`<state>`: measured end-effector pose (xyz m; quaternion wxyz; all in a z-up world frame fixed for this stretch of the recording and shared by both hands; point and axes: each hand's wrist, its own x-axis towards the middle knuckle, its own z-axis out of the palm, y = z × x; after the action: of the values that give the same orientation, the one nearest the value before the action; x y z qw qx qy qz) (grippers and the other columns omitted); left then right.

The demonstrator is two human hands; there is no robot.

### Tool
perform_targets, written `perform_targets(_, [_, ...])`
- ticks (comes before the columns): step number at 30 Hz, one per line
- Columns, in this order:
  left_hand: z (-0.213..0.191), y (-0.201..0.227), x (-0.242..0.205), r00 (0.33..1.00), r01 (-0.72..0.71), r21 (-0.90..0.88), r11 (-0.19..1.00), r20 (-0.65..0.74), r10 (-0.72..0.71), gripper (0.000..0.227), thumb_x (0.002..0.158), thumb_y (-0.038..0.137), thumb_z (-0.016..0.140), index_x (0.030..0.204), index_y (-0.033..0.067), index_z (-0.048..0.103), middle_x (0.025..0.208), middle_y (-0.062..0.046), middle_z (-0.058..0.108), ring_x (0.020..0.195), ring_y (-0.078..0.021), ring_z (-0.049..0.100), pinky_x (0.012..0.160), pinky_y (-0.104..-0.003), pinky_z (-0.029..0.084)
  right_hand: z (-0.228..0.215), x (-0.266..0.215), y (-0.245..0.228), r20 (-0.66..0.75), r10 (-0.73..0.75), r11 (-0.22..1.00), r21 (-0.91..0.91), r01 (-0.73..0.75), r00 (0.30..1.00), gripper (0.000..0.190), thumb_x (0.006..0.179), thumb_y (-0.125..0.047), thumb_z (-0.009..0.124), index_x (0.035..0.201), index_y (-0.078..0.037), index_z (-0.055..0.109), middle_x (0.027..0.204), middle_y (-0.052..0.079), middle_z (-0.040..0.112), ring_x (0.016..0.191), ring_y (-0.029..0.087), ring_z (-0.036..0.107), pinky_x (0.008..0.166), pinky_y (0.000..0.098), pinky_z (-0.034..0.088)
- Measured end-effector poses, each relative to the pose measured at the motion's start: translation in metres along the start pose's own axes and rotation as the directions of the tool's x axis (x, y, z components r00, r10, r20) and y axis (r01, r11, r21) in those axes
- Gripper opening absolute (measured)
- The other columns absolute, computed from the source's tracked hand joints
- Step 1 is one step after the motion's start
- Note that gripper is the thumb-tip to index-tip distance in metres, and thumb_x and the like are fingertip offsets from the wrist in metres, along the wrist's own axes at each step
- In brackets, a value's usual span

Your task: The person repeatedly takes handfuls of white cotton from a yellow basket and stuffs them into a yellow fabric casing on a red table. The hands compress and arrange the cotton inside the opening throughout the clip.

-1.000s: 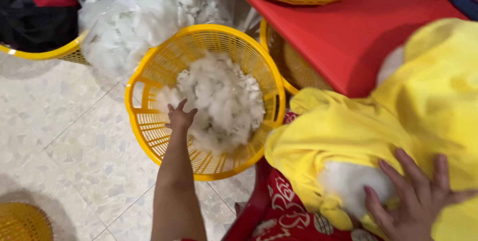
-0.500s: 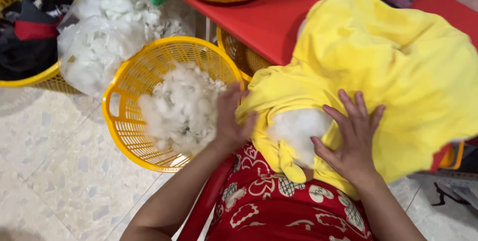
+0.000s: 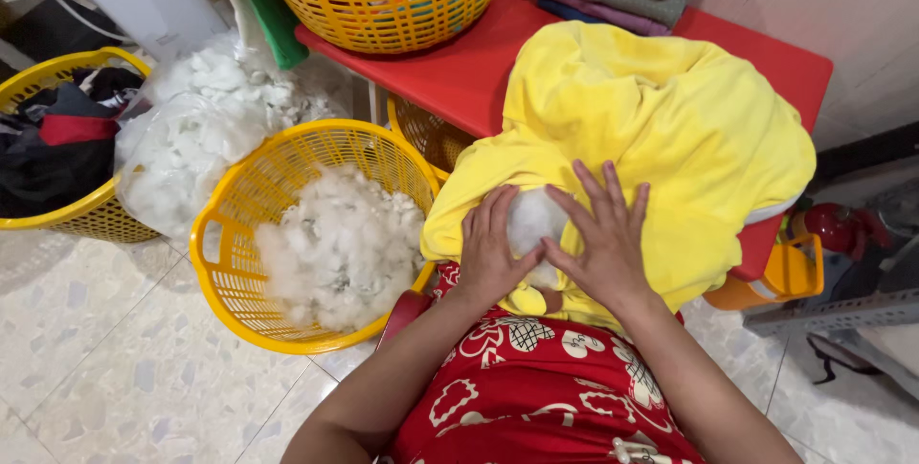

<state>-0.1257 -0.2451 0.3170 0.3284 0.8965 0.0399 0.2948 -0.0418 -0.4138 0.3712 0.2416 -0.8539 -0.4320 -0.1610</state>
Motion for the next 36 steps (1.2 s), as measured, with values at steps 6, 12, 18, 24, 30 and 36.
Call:
perform_targets(6, [0.006, -0.005, -0.006, 1.0, -0.021, 0.018, 1.0, -0.003, 0.021, 0.103, 0.076, 0.035, 0.085, 0.157, 0.0059, 0.029, 0.156, -0.017, 0.039, 0.147, -0.0317, 0.037, 0.12, -0.056, 0.023, 0.017, 0.014, 0.0, 0.109, -0.066, 0.98, -0.181, 0.086, 0.992, 0.039, 0.084, -0.043, 0.073, 0.122, -0.034, 0.072, 0.163, -0.002, 0.038, 0.158, 0.035, 0.017, 0.117, 0.0744, -0.006])
perform_targets(12, [0.009, -0.007, -0.01, 0.998, -0.039, 0.23, 0.972, 0.053, 0.027, 0.1, 0.075, 0.04, 0.083, 0.156, 0.0104, 0.033, 0.156, -0.014, 0.034, 0.146, -0.0276, 0.034, 0.114, -0.059, 0.02, 0.02, 0.006, 0.0, 0.012, -0.101, 0.99, -0.093, 0.102, 0.995, 0.034, 0.089, -0.039, 0.072, 0.122, -0.033, 0.073, 0.165, -0.001, 0.037, 0.16, 0.032, 0.016, 0.122, 0.0731, -0.005])
perform_targets(18, [0.008, -0.006, -0.014, 1.0, 0.029, 0.273, 0.962, -0.009, -0.028, 0.095, 0.073, 0.039, 0.084, 0.15, 0.0083, 0.039, 0.146, -0.015, 0.038, 0.14, -0.0328, 0.035, 0.11, -0.06, 0.02, 0.021, 0.017, -0.003, 0.03, -0.124, 0.988, -0.092, 0.126, 0.992, 0.043, 0.077, -0.034, 0.076, 0.12, -0.028, 0.077, 0.163, 0.004, 0.037, 0.155, 0.038, 0.014, 0.114, 0.0752, -0.007])
perform_targets(24, [0.012, -0.008, -0.012, 0.999, 0.053, 0.248, 0.967, -0.007, -0.053, 0.095, 0.072, 0.037, 0.084, 0.15, 0.0058, 0.039, 0.149, -0.015, 0.038, 0.141, -0.0328, 0.034, 0.109, -0.059, 0.022, 0.022, 0.005, 0.001, -0.07, -0.157, 0.986, -0.072, 0.152, 0.985, 0.018, 0.089, -0.03, 0.076, 0.107, -0.029, 0.078, 0.158, -0.006, 0.049, 0.157, 0.032, 0.023, 0.123, 0.0676, -0.005])
perform_targets(30, [0.026, -0.021, -0.01, 0.993, 0.056, 0.373, 0.926, 0.076, -0.09, 0.083, 0.081, 0.028, 0.077, 0.15, 0.0047, 0.038, 0.155, -0.015, 0.034, 0.145, -0.0347, 0.03, 0.109, -0.063, 0.017, 0.021, -0.017, -0.006, -0.172, -0.194, 0.978, 0.046, 0.205, 0.966, 0.016, 0.09, -0.025, 0.075, 0.104, -0.03, 0.078, 0.149, -0.009, 0.06, 0.156, 0.031, 0.028, 0.129, 0.0587, 0.0])
perform_targets(36, [0.023, -0.026, -0.011, 0.993, 0.033, 0.323, 0.946, 0.095, -0.067, 0.084, 0.081, 0.031, 0.075, 0.15, 0.0023, 0.037, 0.154, -0.018, 0.035, 0.143, -0.0362, 0.031, 0.112, -0.059, 0.017, 0.025, -0.026, -0.022, -0.143, -0.331, 0.928, 0.128, 0.349, 0.933, 0.017, 0.091, -0.031, 0.075, 0.107, -0.033, 0.078, 0.15, -0.009, 0.057, 0.154, 0.029, 0.03, 0.129, 0.0562, 0.002])
